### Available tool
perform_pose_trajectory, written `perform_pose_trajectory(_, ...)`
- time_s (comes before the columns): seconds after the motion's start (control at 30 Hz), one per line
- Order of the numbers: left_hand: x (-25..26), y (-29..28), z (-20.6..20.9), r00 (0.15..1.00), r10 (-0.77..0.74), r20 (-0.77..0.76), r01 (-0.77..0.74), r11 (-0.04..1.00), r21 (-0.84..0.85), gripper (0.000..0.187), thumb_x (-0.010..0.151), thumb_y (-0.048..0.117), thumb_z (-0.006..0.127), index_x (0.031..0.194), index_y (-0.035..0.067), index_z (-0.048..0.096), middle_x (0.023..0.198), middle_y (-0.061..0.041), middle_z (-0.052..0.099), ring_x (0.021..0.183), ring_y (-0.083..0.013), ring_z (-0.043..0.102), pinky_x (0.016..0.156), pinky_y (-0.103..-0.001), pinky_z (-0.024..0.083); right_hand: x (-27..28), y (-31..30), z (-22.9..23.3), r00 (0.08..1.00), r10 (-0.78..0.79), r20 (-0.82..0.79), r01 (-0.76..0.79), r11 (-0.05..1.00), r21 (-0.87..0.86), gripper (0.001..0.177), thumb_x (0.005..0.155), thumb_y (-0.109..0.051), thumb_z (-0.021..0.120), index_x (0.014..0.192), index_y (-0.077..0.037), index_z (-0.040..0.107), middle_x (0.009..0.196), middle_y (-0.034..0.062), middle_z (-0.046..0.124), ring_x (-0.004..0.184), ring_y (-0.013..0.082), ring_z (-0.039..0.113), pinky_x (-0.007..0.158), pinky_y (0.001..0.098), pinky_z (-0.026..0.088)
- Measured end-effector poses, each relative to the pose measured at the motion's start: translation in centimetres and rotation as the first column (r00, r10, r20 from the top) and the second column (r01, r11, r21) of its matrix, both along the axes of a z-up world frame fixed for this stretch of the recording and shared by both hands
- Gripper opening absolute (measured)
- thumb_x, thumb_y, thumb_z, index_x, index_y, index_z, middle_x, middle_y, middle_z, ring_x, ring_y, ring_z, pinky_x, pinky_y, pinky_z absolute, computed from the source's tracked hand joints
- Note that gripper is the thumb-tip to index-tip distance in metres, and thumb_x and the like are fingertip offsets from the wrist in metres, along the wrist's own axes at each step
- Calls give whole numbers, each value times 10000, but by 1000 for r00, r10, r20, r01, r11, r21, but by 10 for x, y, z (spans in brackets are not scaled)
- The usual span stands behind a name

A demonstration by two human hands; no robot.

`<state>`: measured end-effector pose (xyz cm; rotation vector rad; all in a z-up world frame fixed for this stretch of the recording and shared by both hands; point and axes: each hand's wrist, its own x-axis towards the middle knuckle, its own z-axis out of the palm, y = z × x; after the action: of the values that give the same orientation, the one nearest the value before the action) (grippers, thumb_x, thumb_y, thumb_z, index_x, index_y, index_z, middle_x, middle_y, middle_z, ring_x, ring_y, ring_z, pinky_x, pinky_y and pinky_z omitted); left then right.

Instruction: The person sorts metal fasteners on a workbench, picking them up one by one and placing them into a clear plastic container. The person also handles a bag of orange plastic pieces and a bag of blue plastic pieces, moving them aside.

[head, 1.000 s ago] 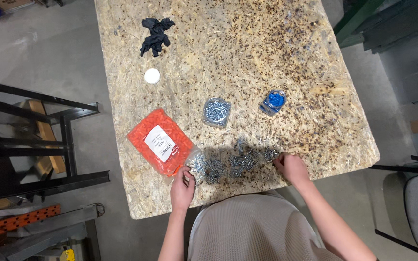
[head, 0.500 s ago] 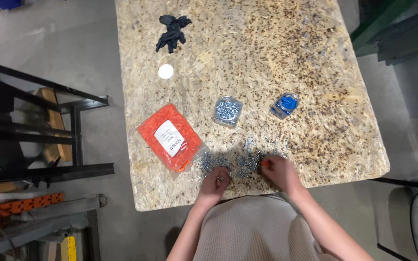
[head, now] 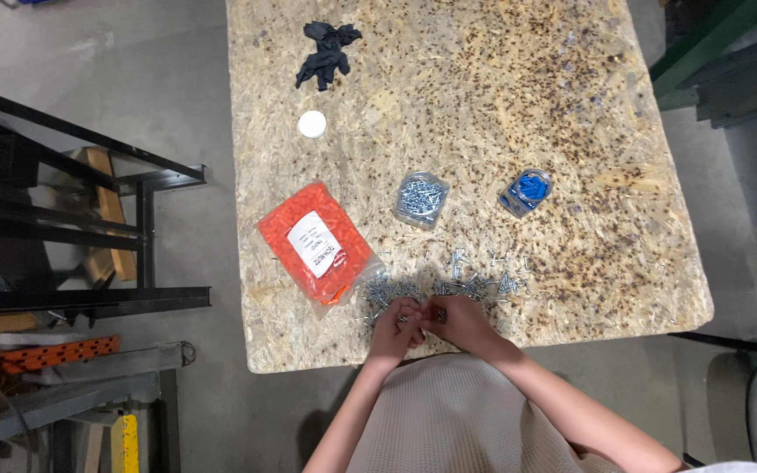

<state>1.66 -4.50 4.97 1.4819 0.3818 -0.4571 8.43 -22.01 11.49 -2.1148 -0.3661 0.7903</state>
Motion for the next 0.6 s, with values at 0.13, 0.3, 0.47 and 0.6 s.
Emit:
perform_pose_trajectory(0.13, 2, 20, -8, 987, 160, -32, -158, 986, 55, 215, 995, 206, 661, 1172, 92, 614, 836, -94, 724, 510, -171, 680, 472, -256, 579, 2, -10, 1, 999, -37, -4, 37, 999, -1, 238, 818, -219, 727, 1034, -125, 761, 907, 116, 801, 949, 411, 720, 802, 509, 549)
perform_pose_trajectory(0.3, 9, 52, -19, 830, 554, -59, -552, 832, 55, 260, 962, 199, 656, 1168, 103, 530, 917, -135, 747, 454, -206, 653, 414, -252, 550, -3, -42, -26, 994, -99, 40, 100, 995, -24, 252, 820, -199, 732, 1067, -167, 770, 907, 93, 809, 969, 367, 738, 827, 476, 568)
perform_pose_trajectory(0.47, 26, 82, -58, 646, 763, 20, -762, 644, 67, 262, 1012, 259, 641, 1183, 82, 551, 924, -101, 742, 416, -156, 637, 347, -194, 526, -5, -71, -30, 960, -271, 73, 278, 953, -117, 303, 881, -250, 704, 1181, -215, 733, 901, 77, 813, 899, 325, 765, 843, 474, 576)
perform_pose_trajectory(0.6, 42, 88, -26, 678, 732, 71, -730, 658, 184, 247, 1024, 253, 631, 1182, 85, 545, 825, -105, 727, 392, -170, 624, 329, -214, 512, 5, -103, -36, 931, -334, 146, 362, 900, -244, 273, 912, -327, 650, 1171, -274, 719, 906, 88, 806, 909, 341, 757, 862, 494, 586)
